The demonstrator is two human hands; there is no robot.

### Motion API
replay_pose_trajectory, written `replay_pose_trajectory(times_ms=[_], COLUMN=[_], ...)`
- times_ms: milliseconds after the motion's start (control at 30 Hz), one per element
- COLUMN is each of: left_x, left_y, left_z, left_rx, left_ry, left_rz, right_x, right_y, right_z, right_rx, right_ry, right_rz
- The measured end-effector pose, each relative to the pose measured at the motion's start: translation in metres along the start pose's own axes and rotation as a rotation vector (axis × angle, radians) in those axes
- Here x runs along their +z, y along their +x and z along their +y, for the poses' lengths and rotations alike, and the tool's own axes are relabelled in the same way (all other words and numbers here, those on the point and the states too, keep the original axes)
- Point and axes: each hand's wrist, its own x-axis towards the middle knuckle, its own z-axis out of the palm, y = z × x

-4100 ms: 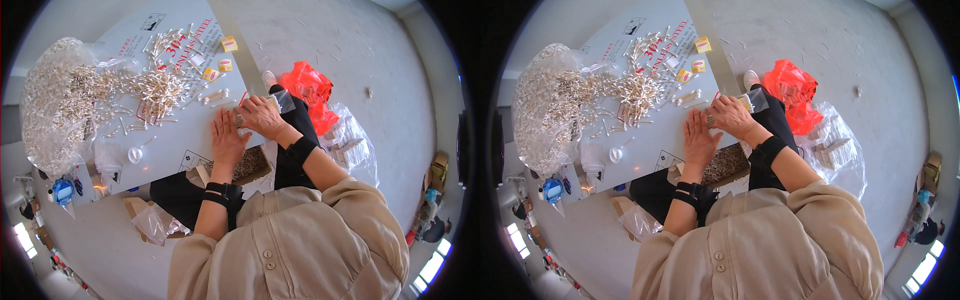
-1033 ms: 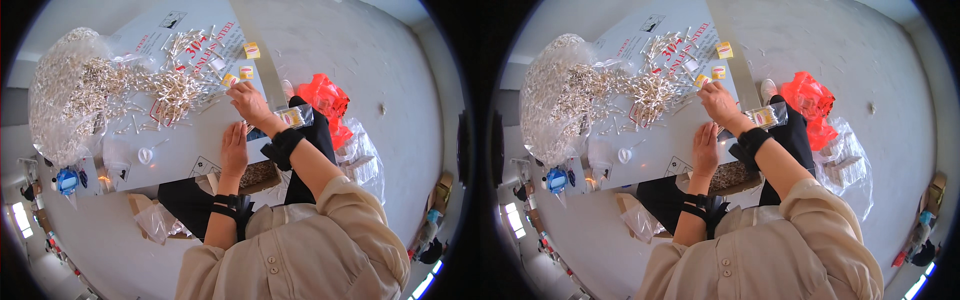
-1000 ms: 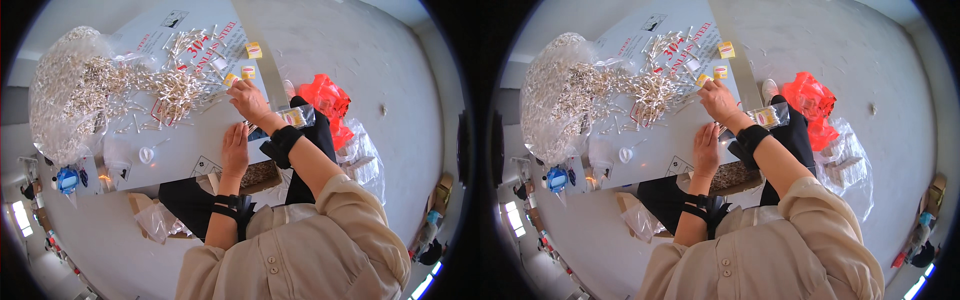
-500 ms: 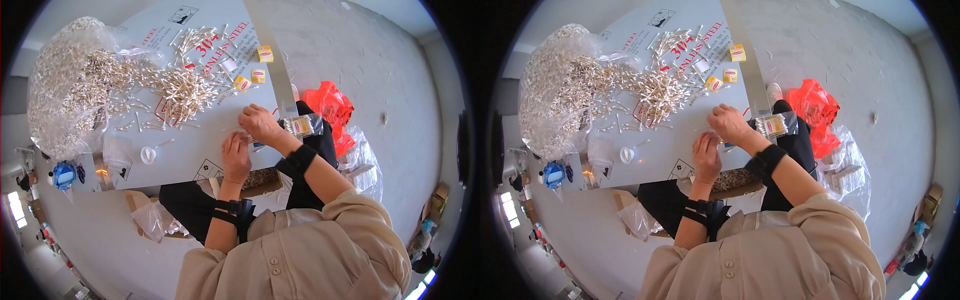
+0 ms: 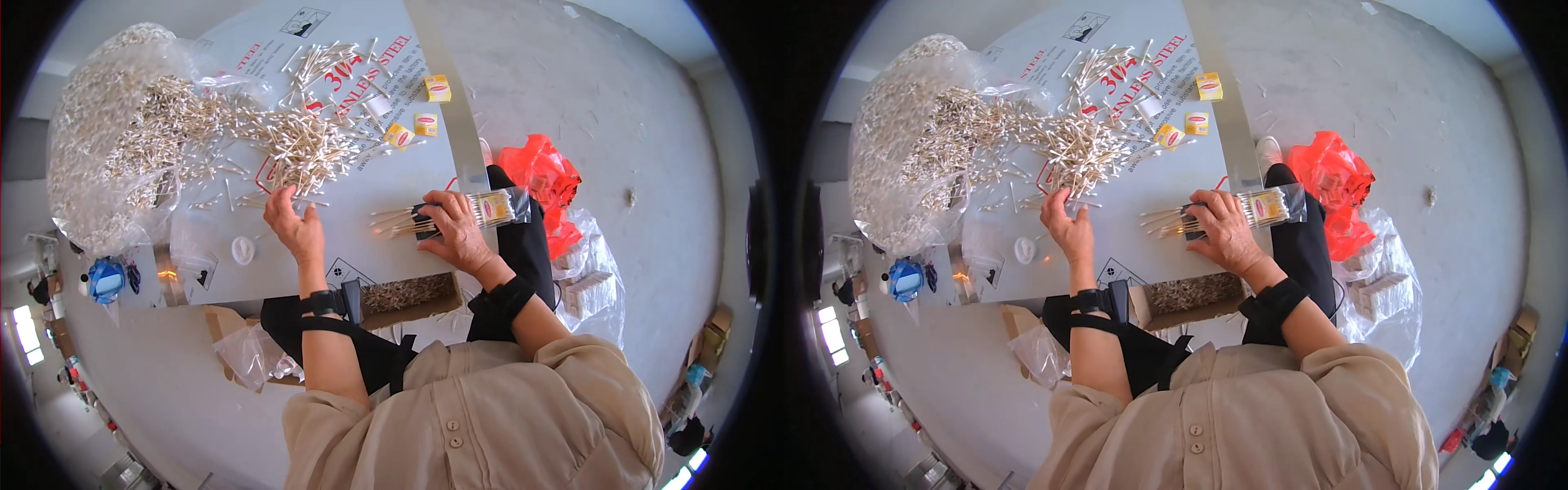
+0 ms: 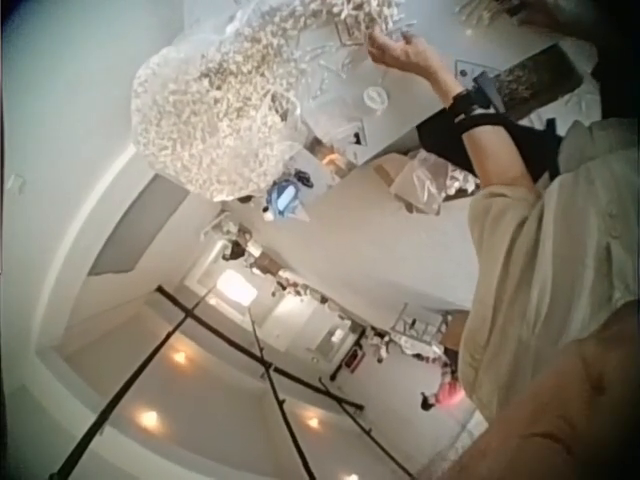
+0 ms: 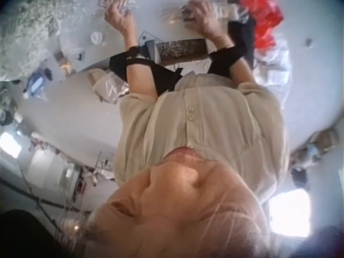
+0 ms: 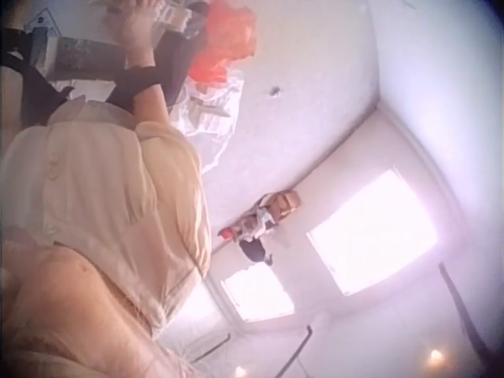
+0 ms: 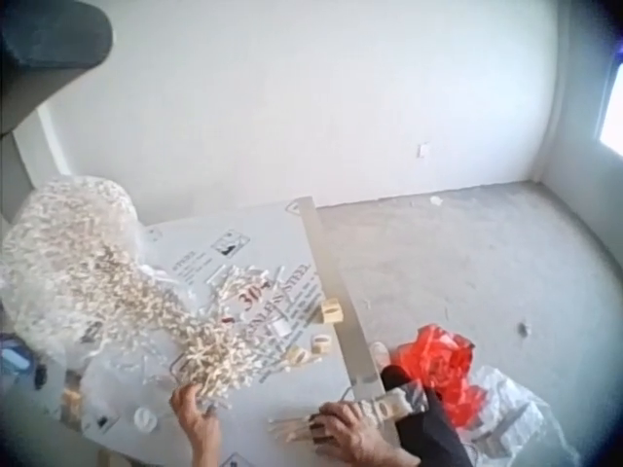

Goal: Packing bundles of cotton swabs into small plastic bags and sealing them with labels.

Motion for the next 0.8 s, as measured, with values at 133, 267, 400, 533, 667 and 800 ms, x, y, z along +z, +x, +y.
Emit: replay_pose_trajectory(times_ms=[133, 267, 400, 533, 667, 800], left_x=[0.013, 0.034, 0.036, 0.027, 0.004, 0.02], left_y=[0.005, -0.004, -0.018, -0.02, -0.001, 0.019], left_z=[-0.013, 0.011, 0.053, 0.058, 0.07, 0.06], left_rx=[-0.022, 0.062, 0.088, 0.142, 0.265, 0.444], left_ry=[-0.012, -0.006, -0.052, -0.113, -0.023, 0.107], left_rz=[-0.069, -0.09, -0.166, -0.138, -0.202, -0.41], right_x=[0.01, 0.021, 0.031, 0.031, 0.023, 0.037], right_y=[0.002, 0.005, 0.017, 0.042, 0.08, 0.103], right_z=[-0.006, -0.002, -0.01, -0.015, -0.014, -0.021], right_rx=[0.012, 0.028, -0.034, 0.005, 0.048, 0.098], right_ry=[0.073, 0.093, 0.107, 0.178, 0.01, -0.25], right_rz=[0.066, 0.086, 0.085, 0.199, 0.191, 0.147])
